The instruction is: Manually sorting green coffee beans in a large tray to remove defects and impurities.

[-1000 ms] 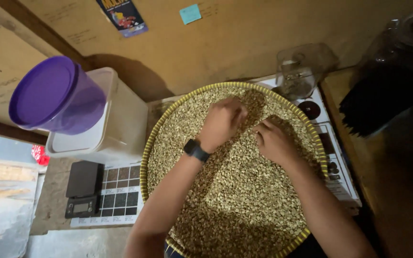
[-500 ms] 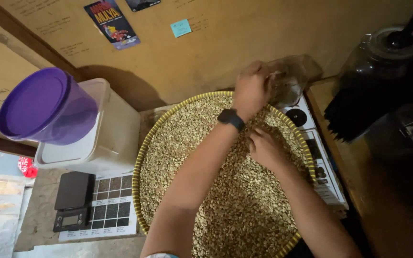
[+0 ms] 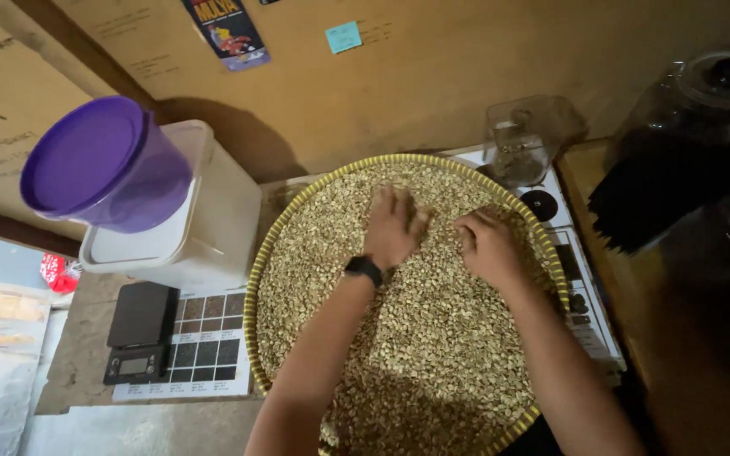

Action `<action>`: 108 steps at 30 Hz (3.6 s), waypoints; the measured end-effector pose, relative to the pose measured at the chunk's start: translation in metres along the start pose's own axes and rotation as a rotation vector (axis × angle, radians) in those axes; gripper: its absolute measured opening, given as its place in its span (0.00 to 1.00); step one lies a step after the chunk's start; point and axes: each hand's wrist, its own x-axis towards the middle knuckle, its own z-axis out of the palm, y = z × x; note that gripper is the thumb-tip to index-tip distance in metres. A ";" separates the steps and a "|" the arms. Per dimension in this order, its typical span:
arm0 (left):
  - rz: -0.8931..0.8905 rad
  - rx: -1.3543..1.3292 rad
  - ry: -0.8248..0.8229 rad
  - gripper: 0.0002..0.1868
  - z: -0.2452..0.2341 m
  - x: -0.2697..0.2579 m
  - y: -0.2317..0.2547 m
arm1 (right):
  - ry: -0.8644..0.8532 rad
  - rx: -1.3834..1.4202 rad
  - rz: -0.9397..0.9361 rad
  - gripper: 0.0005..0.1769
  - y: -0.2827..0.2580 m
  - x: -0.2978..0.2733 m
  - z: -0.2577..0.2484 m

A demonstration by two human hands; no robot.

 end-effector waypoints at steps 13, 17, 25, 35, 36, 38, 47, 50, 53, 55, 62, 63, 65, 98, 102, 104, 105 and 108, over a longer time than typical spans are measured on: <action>0.427 0.034 -0.167 0.52 0.024 -0.138 0.074 | 0.058 -0.041 -0.026 0.08 -0.001 -0.001 -0.007; 0.477 0.167 0.013 0.48 0.036 -0.181 0.090 | -0.015 -0.108 0.025 0.09 -0.022 0.000 -0.017; 0.649 0.253 0.072 0.32 0.032 -0.191 0.041 | -0.015 -0.097 -0.083 0.07 -0.012 0.000 -0.018; 0.573 0.331 0.455 0.39 0.045 -0.078 -0.074 | -0.060 -0.004 -0.062 0.08 -0.012 0.001 -0.018; 0.512 0.294 0.398 0.43 0.046 -0.069 -0.086 | -0.076 -0.013 -0.064 0.08 -0.012 0.002 -0.018; 0.471 0.289 0.388 0.41 0.034 -0.063 -0.096 | -0.085 -0.024 -0.081 0.08 -0.008 0.000 -0.017; 0.093 0.279 0.088 0.47 -0.048 -0.104 -0.136 | -0.091 -0.062 -0.093 0.06 -0.012 0.002 -0.019; 0.051 0.218 0.091 0.49 -0.042 -0.111 -0.157 | -0.106 -0.020 -0.065 0.06 -0.017 0.003 -0.021; 0.055 0.108 0.102 0.52 -0.043 -0.102 -0.150 | -0.102 -0.009 -0.064 0.06 -0.019 0.004 -0.021; 0.076 0.042 0.117 0.53 -0.038 -0.088 -0.143 | -0.089 -0.018 -0.081 0.06 -0.019 0.003 -0.021; 0.372 0.005 0.327 0.54 0.018 -0.033 -0.112 | -0.077 -0.041 -0.079 0.07 -0.015 0.001 -0.020; 0.444 0.031 0.376 0.55 0.026 -0.030 -0.103 | -0.073 -0.039 -0.077 0.07 -0.016 0.001 -0.020; 0.347 0.089 0.144 0.58 0.024 -0.039 -0.068 | -0.067 -0.067 -0.053 0.09 -0.027 0.003 -0.022; -0.131 0.267 -0.027 0.64 -0.032 -0.177 -0.095 | -0.079 -0.121 -0.045 0.09 -0.035 0.002 -0.021; -0.198 0.297 -0.209 0.59 -0.030 -0.133 -0.059 | -0.107 -0.137 -0.019 0.09 -0.033 0.003 -0.020; -0.176 0.317 -0.199 0.57 -0.016 -0.113 -0.040 | -0.105 -0.141 -0.024 0.09 -0.031 0.003 -0.019; -0.154 0.339 -0.190 0.54 -0.008 -0.104 -0.030 | -0.101 -0.145 -0.027 0.09 -0.030 0.002 -0.018; 0.040 0.427 -0.257 0.41 0.013 -0.086 -0.008 | -0.063 -0.115 -0.105 0.08 -0.027 0.002 -0.016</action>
